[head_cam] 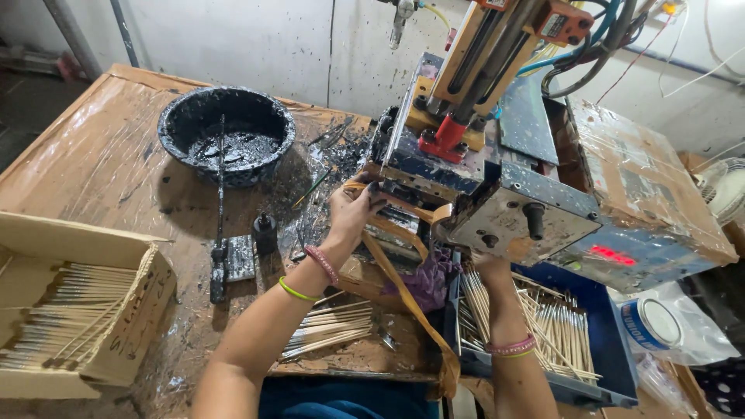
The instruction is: The person operates a machine to process wooden sticks, repeatedly inserting bundles into the device and removing them. They also wipe the machine's components with a cloth and handle a black container on the workbench.
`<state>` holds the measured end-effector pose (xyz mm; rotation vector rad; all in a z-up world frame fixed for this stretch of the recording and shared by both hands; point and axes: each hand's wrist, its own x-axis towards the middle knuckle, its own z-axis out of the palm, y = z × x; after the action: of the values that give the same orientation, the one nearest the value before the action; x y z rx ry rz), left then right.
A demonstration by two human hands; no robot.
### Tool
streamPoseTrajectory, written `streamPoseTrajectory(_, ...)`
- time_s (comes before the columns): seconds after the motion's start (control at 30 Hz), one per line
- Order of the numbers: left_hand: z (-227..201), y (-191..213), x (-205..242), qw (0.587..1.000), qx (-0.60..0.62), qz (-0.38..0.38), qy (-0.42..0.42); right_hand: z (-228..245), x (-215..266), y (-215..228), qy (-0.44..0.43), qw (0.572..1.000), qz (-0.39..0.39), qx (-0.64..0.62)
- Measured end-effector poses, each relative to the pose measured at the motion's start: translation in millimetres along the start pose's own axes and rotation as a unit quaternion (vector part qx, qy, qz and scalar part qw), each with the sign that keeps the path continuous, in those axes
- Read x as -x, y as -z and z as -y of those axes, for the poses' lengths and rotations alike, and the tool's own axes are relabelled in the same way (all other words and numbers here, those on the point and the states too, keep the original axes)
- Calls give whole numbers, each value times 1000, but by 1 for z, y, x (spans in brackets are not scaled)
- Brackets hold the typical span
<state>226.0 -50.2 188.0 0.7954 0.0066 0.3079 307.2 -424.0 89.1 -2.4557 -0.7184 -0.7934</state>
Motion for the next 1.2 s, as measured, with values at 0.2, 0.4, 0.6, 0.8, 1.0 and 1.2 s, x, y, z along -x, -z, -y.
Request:
streamPoseTrajectory(0.2, -17, -7, 13, 1000, 8, -14, -27, -4, 2, -19, 70, 987, -85, 120)
streamPoseTrajectory(0.4, -26, -33, 24, 997, 39, -22, -63, 21, -6, -20, -107, 986, -85, -100)
streamPoseTrajectory(0.6, 22, -71, 24, 982, 160, -83, 55, 31, -1, -12, -131, 980, -25, -150)
streamPoseTrajectory(0.8, 16, -89, 32, 926, 350, -117, 74, 65, -9, 18, -242, 924, 14, -294)
streamPoseTrajectory(1.0, -23, -53, 16, 918, 397, 7, 2, 35, -6, 0, -240, 931, 20, -273)
streamPoseTrajectory(1.2, -53, -37, 35, 905, 404, 123, 54, 77, 5, 21, -184, 935, -6, -304)
